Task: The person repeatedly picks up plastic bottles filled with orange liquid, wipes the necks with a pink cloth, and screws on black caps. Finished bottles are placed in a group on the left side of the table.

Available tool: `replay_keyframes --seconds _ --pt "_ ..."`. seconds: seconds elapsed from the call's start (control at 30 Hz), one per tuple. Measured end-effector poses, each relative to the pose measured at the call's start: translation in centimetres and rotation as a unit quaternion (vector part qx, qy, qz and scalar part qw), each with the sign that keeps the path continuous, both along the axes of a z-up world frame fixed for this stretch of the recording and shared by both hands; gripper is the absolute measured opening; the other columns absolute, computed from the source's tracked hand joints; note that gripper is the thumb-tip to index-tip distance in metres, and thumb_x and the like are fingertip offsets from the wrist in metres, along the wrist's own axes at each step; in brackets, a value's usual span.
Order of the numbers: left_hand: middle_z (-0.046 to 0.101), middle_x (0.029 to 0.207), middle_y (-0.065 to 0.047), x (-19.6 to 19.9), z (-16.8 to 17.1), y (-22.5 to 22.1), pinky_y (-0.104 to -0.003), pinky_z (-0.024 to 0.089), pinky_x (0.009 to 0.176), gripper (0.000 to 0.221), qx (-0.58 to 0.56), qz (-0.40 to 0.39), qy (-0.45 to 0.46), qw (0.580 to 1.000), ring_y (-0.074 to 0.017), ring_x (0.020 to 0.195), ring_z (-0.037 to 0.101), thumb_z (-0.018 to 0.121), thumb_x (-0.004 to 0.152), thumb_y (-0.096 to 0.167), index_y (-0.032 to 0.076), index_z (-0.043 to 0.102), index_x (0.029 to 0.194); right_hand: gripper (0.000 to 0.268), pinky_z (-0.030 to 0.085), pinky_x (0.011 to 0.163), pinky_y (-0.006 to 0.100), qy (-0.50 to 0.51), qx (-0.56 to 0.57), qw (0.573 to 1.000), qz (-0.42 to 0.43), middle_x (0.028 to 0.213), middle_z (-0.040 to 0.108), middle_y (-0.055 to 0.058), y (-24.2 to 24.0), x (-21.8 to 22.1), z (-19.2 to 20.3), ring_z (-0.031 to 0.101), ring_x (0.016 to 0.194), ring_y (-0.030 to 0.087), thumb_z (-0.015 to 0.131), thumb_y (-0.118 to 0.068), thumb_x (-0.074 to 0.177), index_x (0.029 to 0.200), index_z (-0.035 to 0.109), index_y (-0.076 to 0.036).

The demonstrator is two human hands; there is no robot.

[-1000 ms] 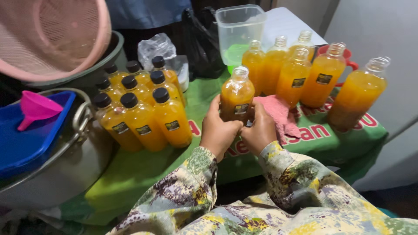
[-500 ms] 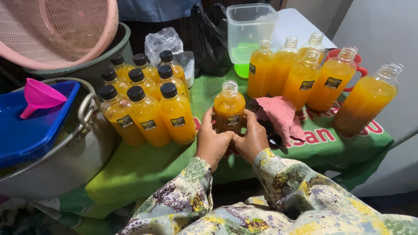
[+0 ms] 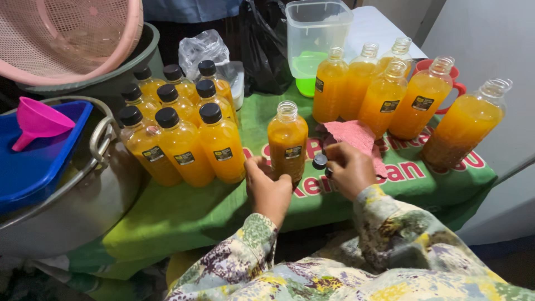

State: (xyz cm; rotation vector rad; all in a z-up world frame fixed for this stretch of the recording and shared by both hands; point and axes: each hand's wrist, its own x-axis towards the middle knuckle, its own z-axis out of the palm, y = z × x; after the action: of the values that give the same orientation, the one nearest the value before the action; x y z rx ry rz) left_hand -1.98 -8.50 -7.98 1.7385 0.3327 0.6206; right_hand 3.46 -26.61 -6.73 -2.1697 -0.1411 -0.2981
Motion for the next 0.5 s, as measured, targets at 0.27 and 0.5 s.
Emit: replay_keyframes --seconds 0.27,0.5 --pt "0.064 0.073 -0.002 -1.5 -1.0 -3.6 -0.029 0.053 0.061 0.015 -0.064 -0.158 0.046 0.984 -0.0116 0.065 0.061 0.070 0.078 0.000 0.003 0.064 0.091 0.022 0.055 0.080 0.041 -0.107 -0.180 0.978 -0.022 0.092 0.071 0.009 -2.9 -0.8 0.6 0.066 0.089 0.030 0.088 -0.023 0.070 0.088 0.081 -0.011" --pt "0.069 0.080 -0.002 -0.8 0.5 -3.7 -0.027 0.053 0.065 0.009 -0.109 -0.235 0.077 0.963 -0.0093 0.071 0.064 0.069 0.088 0.007 0.002 0.069 0.095 0.012 0.050 0.084 0.048 -0.246 -0.257 0.933 -0.050 0.092 0.069 0.004 -1.0 -0.9 -0.1 0.060 0.096 0.032 0.087 -0.023 0.068 0.078 0.081 -0.018"
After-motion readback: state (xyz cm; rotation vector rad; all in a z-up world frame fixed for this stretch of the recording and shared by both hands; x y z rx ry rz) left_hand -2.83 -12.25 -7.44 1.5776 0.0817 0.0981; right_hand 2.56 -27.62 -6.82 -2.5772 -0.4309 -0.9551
